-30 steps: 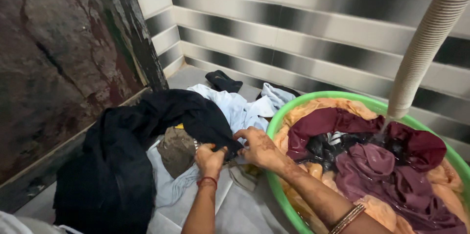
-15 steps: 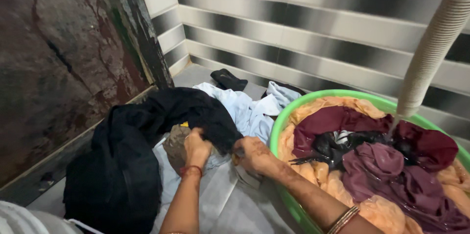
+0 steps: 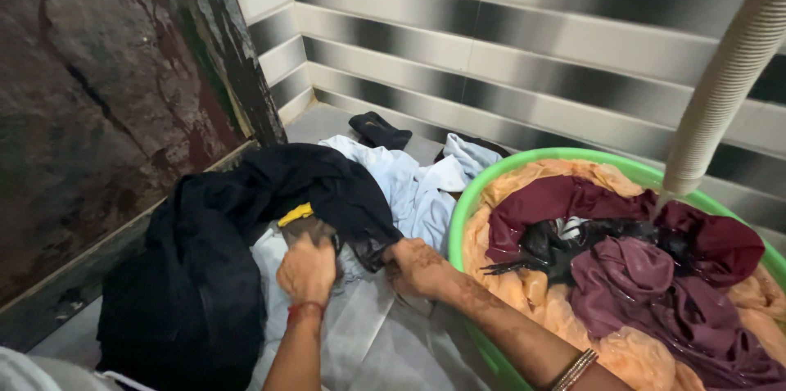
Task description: The person washes clothes by hand in a green basin filled with water. They submerge and agitate various garments including a peach-colored dress, white cloth, maroon shirt, black shirt, and light blue shirt, handling them one at a time.
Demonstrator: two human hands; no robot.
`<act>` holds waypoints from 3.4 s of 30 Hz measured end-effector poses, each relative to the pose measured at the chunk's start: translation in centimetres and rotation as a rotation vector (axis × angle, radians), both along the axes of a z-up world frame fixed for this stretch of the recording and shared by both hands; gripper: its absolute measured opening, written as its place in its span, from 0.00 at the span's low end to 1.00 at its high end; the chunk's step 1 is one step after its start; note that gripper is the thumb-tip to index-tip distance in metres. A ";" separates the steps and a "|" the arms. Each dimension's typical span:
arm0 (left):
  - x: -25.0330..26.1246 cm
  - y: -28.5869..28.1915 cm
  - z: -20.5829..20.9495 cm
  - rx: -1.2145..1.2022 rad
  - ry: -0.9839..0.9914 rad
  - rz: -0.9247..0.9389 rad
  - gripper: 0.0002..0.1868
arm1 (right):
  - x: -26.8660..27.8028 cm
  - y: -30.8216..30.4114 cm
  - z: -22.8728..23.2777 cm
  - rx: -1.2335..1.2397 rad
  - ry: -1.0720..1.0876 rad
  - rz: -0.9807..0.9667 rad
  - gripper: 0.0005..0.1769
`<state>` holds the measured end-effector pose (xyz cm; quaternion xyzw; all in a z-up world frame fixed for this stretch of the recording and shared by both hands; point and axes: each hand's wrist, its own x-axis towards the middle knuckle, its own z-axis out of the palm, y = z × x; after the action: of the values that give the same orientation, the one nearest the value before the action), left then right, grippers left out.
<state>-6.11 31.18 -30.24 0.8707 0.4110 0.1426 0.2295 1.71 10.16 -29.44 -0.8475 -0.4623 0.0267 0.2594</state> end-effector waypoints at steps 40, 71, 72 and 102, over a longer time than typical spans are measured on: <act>5.9 -24.8 27.4 -0.216 0.110 -1.167 0.25 | -2.1 -36.6 34.3 0.112 0.119 -0.818 0.15; 9.5 -38.4 -1.9 0.156 0.655 -1.303 0.54 | 2.2 -32.9 -2.0 -0.749 0.065 -0.512 0.59; 9.2 -38.4 -2.0 0.155 0.656 -1.305 0.51 | 1.7 -32.8 -2.1 -0.749 0.056 -0.507 0.60; 5.9 -37.1 -0.1 0.311 0.469 -1.190 0.59 | 6.6 -34.2 -4.7 -0.978 -0.044 -0.602 0.44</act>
<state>-0.24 -5.96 -30.34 0.9803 -0.1270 -0.1443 0.0449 8.35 -24.06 -34.12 -0.9635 -0.1398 0.1448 -0.1765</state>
